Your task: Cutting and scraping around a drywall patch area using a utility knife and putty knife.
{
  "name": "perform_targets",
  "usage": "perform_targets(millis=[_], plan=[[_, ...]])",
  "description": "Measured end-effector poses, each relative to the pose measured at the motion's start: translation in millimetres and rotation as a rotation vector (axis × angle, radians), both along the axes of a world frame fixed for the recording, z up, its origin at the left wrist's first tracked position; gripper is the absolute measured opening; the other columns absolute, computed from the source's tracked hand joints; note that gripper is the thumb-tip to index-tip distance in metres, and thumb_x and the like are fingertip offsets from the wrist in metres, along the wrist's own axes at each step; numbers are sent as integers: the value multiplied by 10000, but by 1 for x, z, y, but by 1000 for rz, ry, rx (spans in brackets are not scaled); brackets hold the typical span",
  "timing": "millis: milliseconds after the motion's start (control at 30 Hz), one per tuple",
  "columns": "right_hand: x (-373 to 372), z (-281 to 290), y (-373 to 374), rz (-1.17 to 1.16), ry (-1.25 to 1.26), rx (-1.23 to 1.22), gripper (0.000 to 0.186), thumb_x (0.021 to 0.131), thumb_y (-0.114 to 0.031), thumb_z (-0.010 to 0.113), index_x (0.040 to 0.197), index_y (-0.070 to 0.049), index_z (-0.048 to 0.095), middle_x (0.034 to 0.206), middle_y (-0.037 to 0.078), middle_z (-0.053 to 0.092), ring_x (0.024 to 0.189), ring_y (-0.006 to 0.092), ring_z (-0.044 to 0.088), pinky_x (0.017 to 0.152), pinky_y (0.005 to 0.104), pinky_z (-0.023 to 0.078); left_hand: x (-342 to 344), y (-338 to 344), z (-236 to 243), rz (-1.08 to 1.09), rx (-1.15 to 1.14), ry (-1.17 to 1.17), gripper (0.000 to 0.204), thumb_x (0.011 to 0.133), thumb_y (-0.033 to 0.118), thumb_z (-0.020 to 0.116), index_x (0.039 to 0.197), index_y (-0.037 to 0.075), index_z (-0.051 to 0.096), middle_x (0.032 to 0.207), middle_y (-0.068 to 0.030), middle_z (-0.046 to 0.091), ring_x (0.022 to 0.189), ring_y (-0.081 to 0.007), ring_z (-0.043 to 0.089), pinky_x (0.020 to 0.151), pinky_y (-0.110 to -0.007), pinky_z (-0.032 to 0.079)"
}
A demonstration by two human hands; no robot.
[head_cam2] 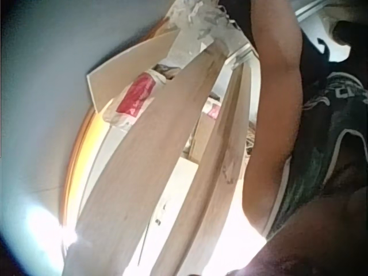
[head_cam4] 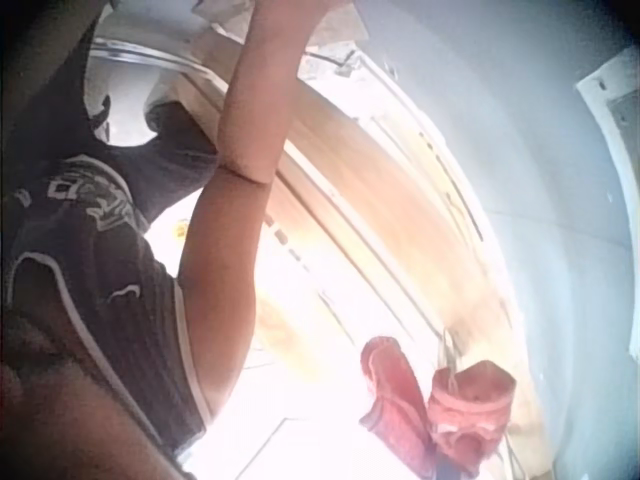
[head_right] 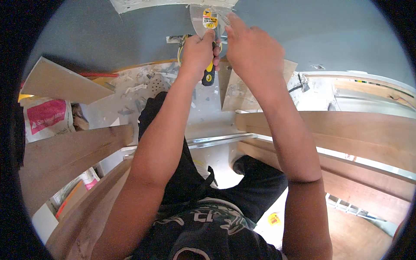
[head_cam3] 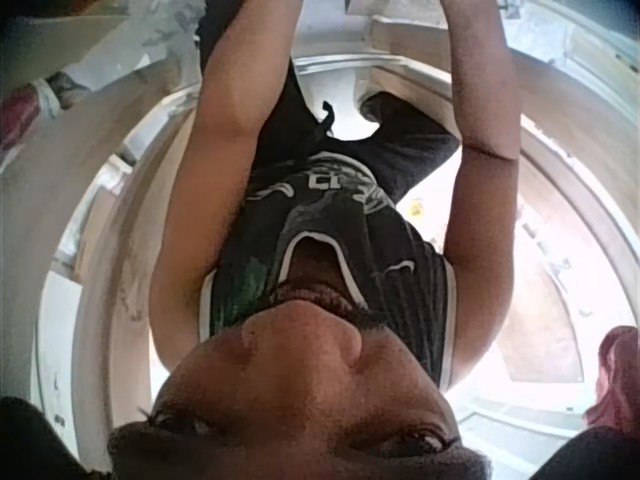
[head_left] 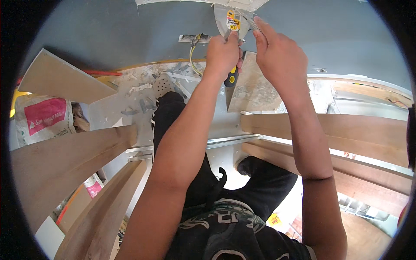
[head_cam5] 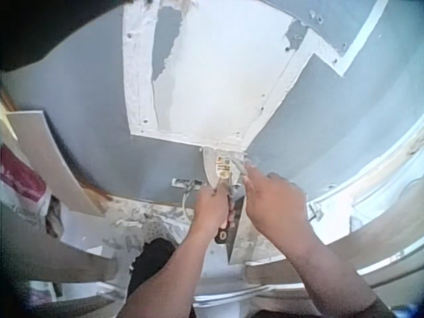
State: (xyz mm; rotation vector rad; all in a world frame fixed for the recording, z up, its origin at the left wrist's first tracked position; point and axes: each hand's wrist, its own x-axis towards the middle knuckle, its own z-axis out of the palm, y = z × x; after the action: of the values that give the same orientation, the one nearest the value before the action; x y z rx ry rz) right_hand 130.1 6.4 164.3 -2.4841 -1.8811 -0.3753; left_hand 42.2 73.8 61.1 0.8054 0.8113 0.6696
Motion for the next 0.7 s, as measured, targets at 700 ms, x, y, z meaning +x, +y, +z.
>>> perform_targets(millis=[700], plan=[[73,-37,3,263,75,140,368,1030,-377,543,1387,-299,583,833,137,704,768,370,693,640,458,560,4,-4,6,33,-29,-3,336,1035,309,560,906,-1,576,631,-39,525,443,-157,481,407,-358,448]])
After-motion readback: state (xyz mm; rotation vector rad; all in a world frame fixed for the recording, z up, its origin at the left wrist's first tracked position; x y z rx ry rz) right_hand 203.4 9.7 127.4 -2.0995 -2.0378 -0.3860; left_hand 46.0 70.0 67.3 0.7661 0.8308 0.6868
